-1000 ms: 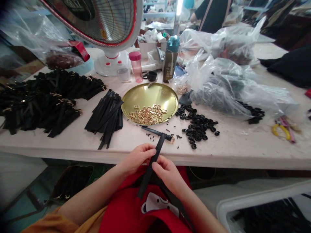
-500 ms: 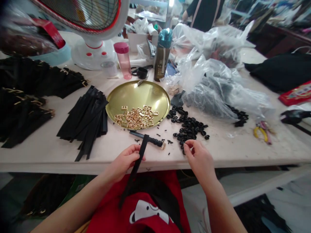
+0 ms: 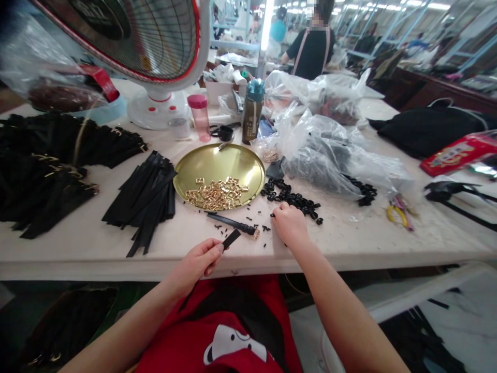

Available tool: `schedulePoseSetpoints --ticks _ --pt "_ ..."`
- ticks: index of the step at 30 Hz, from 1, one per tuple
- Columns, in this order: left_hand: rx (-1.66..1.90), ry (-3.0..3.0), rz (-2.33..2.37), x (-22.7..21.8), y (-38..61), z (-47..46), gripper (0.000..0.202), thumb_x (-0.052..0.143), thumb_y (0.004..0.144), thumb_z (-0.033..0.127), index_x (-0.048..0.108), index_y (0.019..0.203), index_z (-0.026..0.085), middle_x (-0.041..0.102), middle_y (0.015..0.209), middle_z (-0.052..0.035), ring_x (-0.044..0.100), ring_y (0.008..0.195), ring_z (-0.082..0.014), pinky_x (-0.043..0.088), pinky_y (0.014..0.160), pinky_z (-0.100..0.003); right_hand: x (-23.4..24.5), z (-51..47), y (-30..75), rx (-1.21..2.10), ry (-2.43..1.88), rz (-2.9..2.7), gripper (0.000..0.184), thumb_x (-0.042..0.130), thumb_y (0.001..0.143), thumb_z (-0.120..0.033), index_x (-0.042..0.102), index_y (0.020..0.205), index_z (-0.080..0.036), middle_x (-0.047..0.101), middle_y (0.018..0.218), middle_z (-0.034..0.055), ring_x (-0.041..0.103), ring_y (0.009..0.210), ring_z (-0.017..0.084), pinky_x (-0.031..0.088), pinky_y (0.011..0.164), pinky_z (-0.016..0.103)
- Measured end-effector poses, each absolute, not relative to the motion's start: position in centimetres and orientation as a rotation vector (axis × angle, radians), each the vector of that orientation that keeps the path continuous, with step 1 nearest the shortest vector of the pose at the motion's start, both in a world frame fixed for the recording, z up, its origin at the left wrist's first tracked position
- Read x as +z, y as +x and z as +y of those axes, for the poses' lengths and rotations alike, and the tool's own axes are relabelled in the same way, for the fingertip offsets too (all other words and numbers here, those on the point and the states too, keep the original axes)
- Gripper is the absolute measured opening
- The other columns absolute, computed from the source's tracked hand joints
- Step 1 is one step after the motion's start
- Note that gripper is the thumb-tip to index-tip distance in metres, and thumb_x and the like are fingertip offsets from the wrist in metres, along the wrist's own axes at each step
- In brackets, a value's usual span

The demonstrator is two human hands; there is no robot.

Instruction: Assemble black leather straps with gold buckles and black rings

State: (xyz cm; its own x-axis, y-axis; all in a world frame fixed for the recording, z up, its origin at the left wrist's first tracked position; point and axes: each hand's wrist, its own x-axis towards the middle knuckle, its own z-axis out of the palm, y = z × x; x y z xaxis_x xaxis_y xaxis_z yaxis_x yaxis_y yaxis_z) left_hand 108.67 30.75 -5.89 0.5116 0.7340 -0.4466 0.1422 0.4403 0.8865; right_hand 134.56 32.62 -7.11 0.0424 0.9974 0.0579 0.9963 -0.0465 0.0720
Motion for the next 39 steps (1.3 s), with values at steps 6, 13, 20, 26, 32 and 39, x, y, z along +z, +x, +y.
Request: schedulePoseSetpoints --ticks 6,13,20,26,32,39 --pt "0.534 1.308 0.962 -4.5 108.5 29.4 0.012 0.042 0.081 0.026 0.046 0.087 0.016 0.056 0.073 0.002 0.05 0.054 -0.0068 0.041 0.058 -0.02 -5.0 30.3 131.5 -1.33 2.753 2.326 0.019 0.056 0.076 -0.035 0.058 0.082 -0.017 0.059 0.073 0.0021 0.049 0.062 0.013 0.038 0.061 0.027" --pt "0.61 1.556 1.034 -3.2 108.3 28.3 0.02 0.038 0.086 0.034 0.049 0.082 0.018 0.051 0.062 0.0043 0.043 0.051 -0.0073 0.035 0.052 -0.019 -4.6 26.3 125.7 -2.973 2.49 1.609 0.026 0.068 0.067 -0.04 0.057 0.069 -0.017 0.065 0.07 0.0013 0.046 0.055 0.007 0.035 0.055 0.022" --pt "0.562 1.679 1.116 -2.8 107.8 27.7 0.022 0.037 0.086 0.03 0.047 0.071 0.017 0.05 0.058 0.0045 0.045 0.054 -0.0086 0.034 0.055 -0.019 -5.5 25.4 124.9 -2.8 2.752 1.665 0.025 0.07 0.064 -0.04 0.058 0.066 -0.018 0.063 0.065 -0.0004 0.047 0.057 0.009 0.037 0.058 0.024" --pt "0.528 1.744 1.158 -3.1 108.0 27.5 0.025 0.037 0.086 0.031 0.047 0.068 0.017 0.049 0.057 0.0043 0.046 0.055 -0.0096 0.032 0.056 -0.02 -6.4 25.1 124.5 -2.865 2.776 1.591 0.025 0.07 0.065 -0.038 0.055 0.068 -0.019 0.059 0.064 -0.0028 0.048 0.059 0.009 0.036 0.062 0.024" --pt "0.385 1.826 1.134 -3.7 108.0 27.8 0.025 0.035 0.086 0.033 0.051 0.073 0.018 0.052 0.058 0.003 0.046 0.055 -0.0112 0.031 0.053 -0.022 -7.8 25.0 124.9 -2.759 2.79 1.715 0.025 0.066 0.069 -0.041 0.057 0.072 -0.019 0.056 0.065 -0.0019 0.047 0.063 0.011 0.036 0.065 0.027" --pt "0.362 1.774 1.055 -3.9 108.7 28.5 0.03 0.031 0.088 0.034 0.044 0.067 0.018 0.048 0.053 0.0043 0.044 0.05 -0.0098 0.03 0.051 -0.021 -8.1 24.9 124.4 -2.992 2.606 1.596 0.023 0.067 0.068 -0.039 0.057 0.068 -0.019 0.055 0.061 -0.0038 0.049 0.063 0.01 0.038 0.067 0.025"
